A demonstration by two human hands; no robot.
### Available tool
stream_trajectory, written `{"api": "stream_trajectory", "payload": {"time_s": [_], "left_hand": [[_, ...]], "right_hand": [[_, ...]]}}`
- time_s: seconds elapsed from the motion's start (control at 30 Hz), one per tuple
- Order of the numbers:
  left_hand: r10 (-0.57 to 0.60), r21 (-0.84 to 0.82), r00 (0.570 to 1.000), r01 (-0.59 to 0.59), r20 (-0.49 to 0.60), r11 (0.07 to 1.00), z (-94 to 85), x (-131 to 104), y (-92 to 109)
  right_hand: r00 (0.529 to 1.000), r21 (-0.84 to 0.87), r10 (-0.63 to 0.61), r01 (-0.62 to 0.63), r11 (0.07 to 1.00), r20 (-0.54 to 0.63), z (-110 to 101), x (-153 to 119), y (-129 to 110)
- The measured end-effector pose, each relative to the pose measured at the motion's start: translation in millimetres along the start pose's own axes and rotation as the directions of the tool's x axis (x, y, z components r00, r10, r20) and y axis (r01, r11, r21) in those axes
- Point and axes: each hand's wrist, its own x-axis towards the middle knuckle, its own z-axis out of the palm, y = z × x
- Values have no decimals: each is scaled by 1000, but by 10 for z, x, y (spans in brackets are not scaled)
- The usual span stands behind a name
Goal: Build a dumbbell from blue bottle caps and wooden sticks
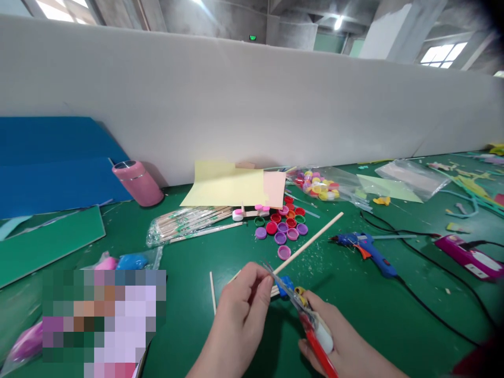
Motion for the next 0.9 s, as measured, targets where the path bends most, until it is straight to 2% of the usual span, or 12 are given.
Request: {"api": "stream_trajectory", "payload": {"time_s": [0.1,0.2,0.3,0.37,0.5,0.57,0.63,0.8,0.83,0.9], "left_hand": [[-27,-42,1000,28,13,999,-23,7,-19],[-107,-228,981,142,159,963,-82,20,-69],[-131,-407,945,252,301,878,-109,26,-104],[-136,-423,949,251,285,871,-99,29,-90],[-115,-235,989,133,91,963,-57,41,-8],[-94,-177,995,100,45,979,-52,43,-1],[-97,-201,992,113,85,973,-59,41,-38],[-115,-431,932,266,344,862,-67,38,-176],[-121,-439,927,279,354,854,-57,38,-180],[-142,-386,943,258,302,886,-21,34,-160]], "right_hand": [[999,37,46,-46,998,23,3,2,-25],[1000,16,22,-22,1000,-3,-9,-15,-18],[999,-48,3,-5,999,-45,-12,-31,-4],[998,-72,6,-10,997,-56,-1,-28,-1],[998,-67,18,-23,997,-66,27,5,0],[997,-57,11,-16,998,-73,28,19,12],[998,-60,-10,7,998,-61,16,21,36],[996,-118,-74,68,991,-48,-13,-1,102],[996,-124,-77,71,990,-46,-12,-2,108],[998,-116,-68,67,991,-9,-5,2,119]]}}
